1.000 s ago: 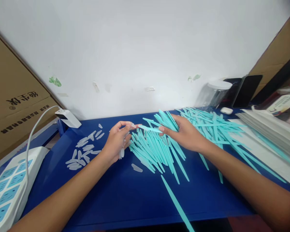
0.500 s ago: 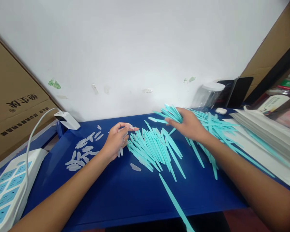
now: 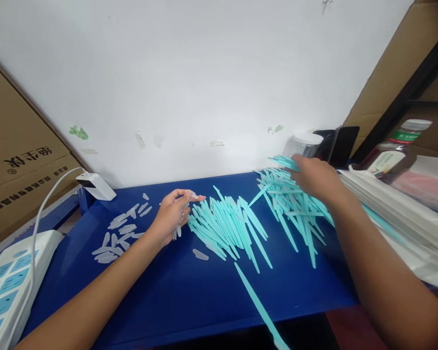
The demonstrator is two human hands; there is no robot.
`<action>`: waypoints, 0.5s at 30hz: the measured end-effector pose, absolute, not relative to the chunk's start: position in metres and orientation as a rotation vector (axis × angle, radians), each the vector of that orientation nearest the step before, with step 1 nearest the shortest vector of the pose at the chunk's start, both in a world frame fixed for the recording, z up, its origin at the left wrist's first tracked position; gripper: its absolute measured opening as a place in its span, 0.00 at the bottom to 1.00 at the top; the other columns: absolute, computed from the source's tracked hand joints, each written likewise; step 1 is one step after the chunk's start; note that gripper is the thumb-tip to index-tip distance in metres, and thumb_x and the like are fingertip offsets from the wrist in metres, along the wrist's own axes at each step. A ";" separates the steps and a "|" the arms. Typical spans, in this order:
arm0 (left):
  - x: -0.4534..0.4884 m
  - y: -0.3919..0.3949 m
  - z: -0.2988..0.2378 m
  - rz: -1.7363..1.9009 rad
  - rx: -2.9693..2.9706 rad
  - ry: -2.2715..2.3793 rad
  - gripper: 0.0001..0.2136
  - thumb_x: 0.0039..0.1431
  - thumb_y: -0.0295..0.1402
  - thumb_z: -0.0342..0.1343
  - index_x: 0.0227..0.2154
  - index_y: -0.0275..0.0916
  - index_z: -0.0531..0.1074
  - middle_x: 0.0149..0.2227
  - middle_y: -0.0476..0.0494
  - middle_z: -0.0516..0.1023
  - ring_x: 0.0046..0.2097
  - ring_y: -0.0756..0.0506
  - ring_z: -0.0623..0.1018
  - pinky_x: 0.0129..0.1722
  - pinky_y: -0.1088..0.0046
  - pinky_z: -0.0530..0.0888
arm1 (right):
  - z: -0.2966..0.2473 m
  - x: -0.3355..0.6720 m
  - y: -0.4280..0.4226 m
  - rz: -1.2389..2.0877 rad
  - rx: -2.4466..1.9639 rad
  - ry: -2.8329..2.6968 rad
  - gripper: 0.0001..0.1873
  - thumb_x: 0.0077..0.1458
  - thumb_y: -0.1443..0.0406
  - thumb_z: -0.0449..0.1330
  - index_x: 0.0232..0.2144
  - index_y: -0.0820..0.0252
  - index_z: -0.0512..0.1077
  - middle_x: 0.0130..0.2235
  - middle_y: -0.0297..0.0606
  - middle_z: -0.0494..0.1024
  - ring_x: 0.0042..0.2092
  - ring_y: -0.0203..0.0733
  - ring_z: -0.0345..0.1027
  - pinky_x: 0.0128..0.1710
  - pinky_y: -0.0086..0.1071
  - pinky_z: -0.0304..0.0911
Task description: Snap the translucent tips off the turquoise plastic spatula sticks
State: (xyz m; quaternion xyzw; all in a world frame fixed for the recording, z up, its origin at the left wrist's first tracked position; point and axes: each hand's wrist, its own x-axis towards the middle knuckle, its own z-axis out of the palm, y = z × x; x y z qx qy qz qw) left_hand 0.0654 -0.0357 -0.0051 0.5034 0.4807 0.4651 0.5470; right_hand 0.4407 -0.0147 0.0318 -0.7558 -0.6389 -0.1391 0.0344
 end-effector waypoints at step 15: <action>0.073 -0.046 0.000 1.057 1.184 1.048 0.14 0.67 0.45 0.61 0.36 0.38 0.70 0.54 0.35 0.83 0.18 0.59 0.55 0.15 0.79 0.53 | 0.013 0.334 -0.045 0.770 -1.173 -2.006 0.28 0.70 0.48 0.55 0.21 0.57 0.68 0.25 0.37 0.75 0.35 0.46 0.74 0.38 0.35 0.65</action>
